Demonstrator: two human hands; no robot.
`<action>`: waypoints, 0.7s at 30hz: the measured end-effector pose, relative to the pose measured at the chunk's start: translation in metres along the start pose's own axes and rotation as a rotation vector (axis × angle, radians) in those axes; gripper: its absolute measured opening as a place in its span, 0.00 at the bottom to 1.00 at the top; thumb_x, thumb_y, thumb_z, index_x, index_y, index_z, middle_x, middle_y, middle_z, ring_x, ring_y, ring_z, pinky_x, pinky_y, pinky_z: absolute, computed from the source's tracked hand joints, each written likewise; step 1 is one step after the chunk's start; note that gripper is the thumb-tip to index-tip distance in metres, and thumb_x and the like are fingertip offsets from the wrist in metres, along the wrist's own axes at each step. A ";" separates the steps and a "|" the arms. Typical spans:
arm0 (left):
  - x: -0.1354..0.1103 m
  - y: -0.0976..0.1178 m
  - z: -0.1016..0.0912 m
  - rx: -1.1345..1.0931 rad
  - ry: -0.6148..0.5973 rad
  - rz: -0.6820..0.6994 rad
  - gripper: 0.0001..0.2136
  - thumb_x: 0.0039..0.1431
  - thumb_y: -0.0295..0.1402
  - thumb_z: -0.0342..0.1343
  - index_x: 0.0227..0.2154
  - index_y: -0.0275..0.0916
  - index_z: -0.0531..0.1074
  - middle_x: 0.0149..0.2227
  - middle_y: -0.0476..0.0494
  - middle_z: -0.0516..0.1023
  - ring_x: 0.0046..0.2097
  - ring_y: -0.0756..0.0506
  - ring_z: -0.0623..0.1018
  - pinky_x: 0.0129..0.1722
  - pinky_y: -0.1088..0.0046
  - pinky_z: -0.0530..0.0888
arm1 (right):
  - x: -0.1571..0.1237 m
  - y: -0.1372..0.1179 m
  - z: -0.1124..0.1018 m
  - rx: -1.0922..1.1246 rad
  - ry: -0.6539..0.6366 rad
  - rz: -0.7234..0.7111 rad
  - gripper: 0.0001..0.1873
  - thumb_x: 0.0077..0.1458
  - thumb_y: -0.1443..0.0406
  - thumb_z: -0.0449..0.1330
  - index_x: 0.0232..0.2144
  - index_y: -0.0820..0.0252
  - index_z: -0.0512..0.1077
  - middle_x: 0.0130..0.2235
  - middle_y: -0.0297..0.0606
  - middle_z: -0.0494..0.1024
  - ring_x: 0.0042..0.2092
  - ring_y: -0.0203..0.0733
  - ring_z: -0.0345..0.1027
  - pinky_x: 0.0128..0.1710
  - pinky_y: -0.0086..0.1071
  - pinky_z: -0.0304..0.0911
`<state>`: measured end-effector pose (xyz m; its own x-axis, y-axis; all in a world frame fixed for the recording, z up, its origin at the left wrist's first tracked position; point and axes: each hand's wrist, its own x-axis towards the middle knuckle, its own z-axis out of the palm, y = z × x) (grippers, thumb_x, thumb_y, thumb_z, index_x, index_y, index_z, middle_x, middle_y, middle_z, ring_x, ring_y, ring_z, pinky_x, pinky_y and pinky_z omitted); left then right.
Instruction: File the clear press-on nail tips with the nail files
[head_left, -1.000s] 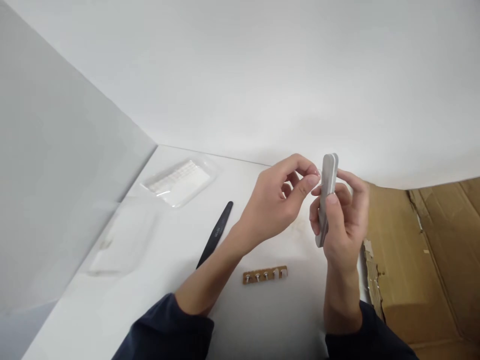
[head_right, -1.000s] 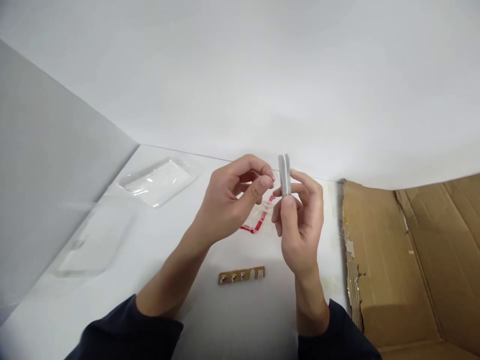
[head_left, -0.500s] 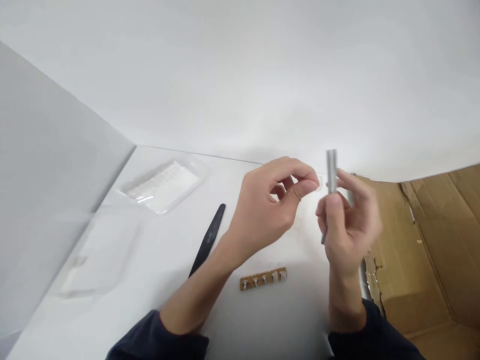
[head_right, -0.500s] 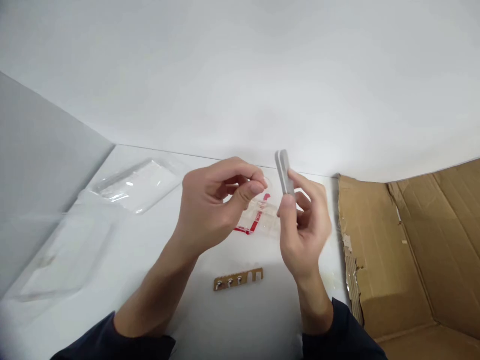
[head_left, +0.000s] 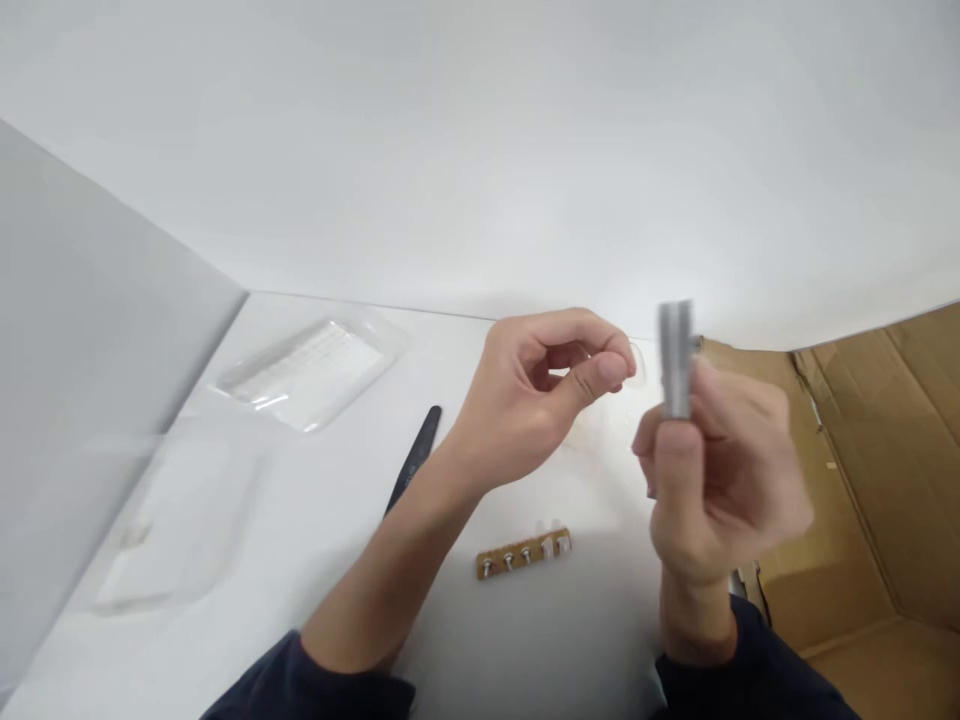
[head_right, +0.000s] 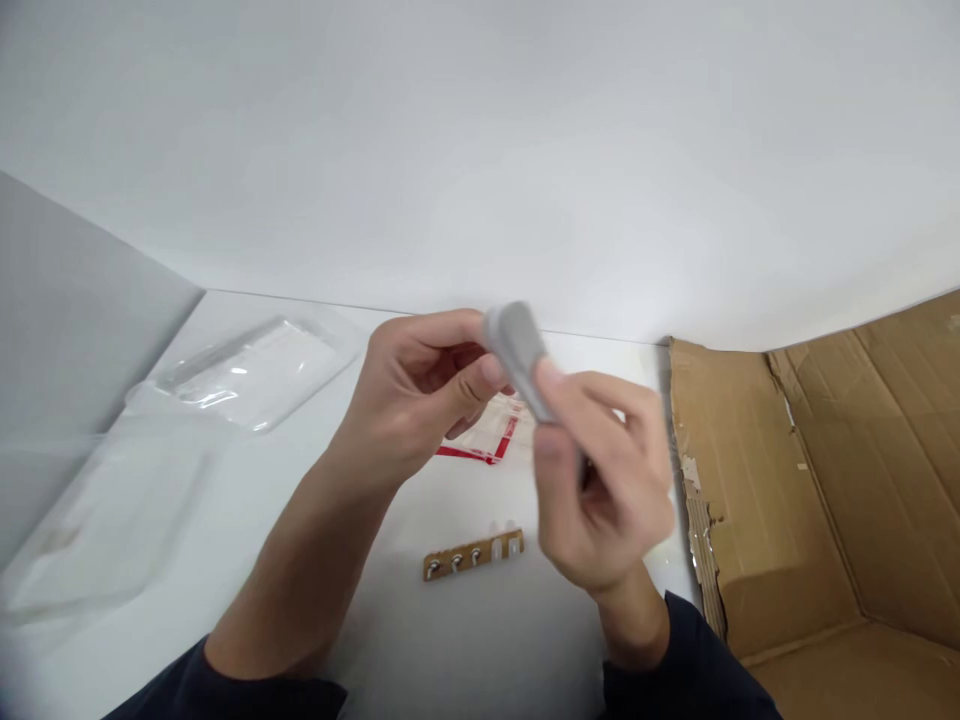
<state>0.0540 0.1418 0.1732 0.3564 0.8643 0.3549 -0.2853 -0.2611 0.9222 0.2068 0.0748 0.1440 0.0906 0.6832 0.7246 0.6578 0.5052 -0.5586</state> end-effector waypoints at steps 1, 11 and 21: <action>0.001 0.000 0.000 -0.020 -0.012 -0.013 0.20 0.64 0.51 0.66 0.28 0.38 0.76 0.27 0.47 0.77 0.26 0.51 0.74 0.18 0.76 0.64 | 0.000 -0.002 0.001 0.013 0.041 0.026 0.25 0.70 0.69 0.58 0.65 0.44 0.73 0.48 0.43 0.78 0.37 0.41 0.74 0.23 0.34 0.69; 0.000 -0.005 -0.005 -0.200 -0.131 -0.187 0.18 0.62 0.50 0.69 0.31 0.39 0.77 0.21 0.53 0.67 0.17 0.56 0.58 0.13 0.75 0.52 | 0.001 -0.008 0.001 0.034 0.126 0.058 0.25 0.68 0.72 0.60 0.62 0.44 0.77 0.48 0.41 0.78 0.31 0.37 0.70 0.20 0.33 0.65; 0.006 -0.017 -0.008 -0.350 -0.172 -0.280 0.19 0.57 0.47 0.72 0.27 0.37 0.73 0.21 0.57 0.60 0.19 0.58 0.52 0.16 0.76 0.47 | 0.002 -0.008 0.001 -0.017 0.138 -0.017 0.25 0.68 0.73 0.60 0.62 0.45 0.77 0.47 0.40 0.79 0.31 0.34 0.70 0.19 0.28 0.66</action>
<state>0.0541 0.1547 0.1585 0.5959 0.7893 0.1482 -0.4295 0.1574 0.8892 0.2005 0.0727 0.1494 0.1806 0.5953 0.7830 0.6726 0.5060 -0.5399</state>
